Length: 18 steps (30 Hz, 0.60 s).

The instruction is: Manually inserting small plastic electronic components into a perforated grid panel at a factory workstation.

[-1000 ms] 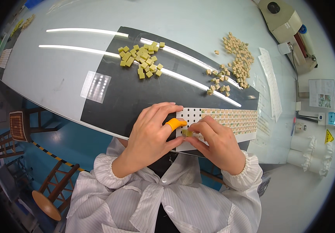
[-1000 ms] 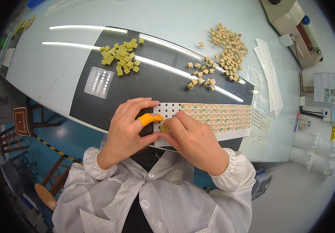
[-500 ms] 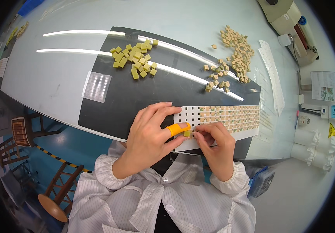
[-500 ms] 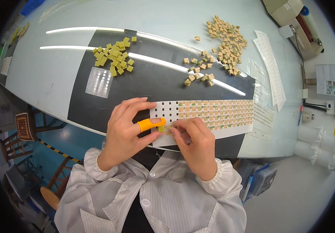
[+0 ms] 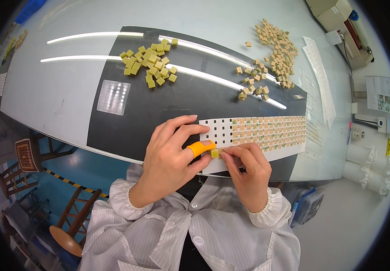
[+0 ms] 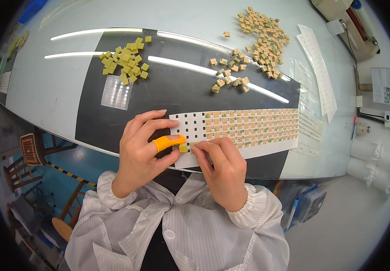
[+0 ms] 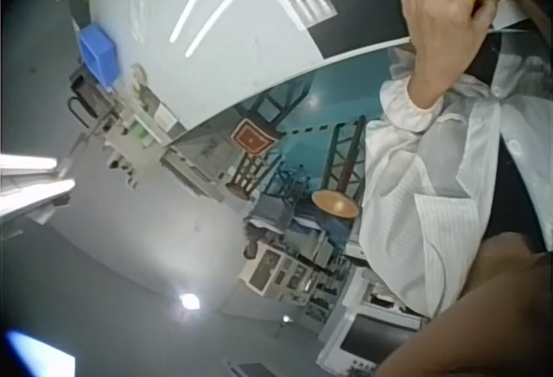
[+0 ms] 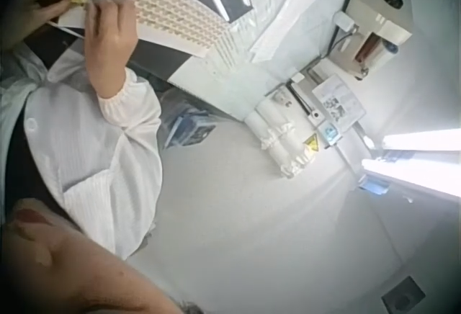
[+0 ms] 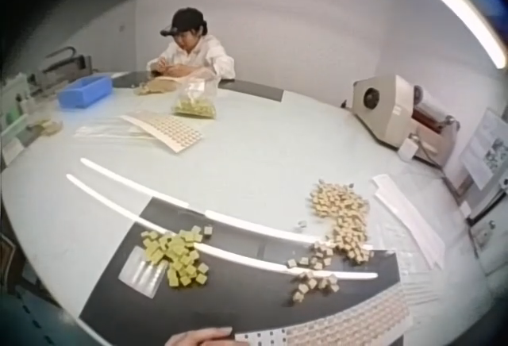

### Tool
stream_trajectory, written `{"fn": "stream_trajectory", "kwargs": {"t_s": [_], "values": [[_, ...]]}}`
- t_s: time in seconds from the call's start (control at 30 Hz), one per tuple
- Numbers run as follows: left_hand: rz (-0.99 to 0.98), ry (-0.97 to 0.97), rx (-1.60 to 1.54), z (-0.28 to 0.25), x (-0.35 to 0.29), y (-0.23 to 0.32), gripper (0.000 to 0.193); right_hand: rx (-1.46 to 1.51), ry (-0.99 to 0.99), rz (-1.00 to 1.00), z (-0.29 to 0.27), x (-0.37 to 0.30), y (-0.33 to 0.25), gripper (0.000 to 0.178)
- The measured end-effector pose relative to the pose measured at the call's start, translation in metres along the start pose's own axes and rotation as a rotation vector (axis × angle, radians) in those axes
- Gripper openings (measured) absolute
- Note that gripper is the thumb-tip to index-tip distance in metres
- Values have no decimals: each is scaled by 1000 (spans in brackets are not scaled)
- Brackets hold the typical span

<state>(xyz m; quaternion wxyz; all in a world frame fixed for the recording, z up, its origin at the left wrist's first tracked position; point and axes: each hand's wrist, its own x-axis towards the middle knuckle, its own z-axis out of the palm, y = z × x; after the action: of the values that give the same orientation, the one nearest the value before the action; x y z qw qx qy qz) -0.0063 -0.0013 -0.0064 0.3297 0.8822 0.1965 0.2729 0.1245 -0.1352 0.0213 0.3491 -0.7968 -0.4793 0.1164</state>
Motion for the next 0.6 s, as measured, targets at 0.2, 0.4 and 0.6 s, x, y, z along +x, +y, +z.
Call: {"fn": "stream_trajectory", "kwargs": {"t_s": [0.2, 0.4, 0.6], "values": [[-11, 7, 1, 0, 1, 2, 17, -18, -11, 30, 0, 0, -1, 16], [-21, 14, 4, 0, 1, 1, 19, -44, -11, -28, 2, -2, 1, 17], [-19, 15, -6, 0, 1, 2, 19, -78, 33, -53, 3, -3, -1, 18]]}}
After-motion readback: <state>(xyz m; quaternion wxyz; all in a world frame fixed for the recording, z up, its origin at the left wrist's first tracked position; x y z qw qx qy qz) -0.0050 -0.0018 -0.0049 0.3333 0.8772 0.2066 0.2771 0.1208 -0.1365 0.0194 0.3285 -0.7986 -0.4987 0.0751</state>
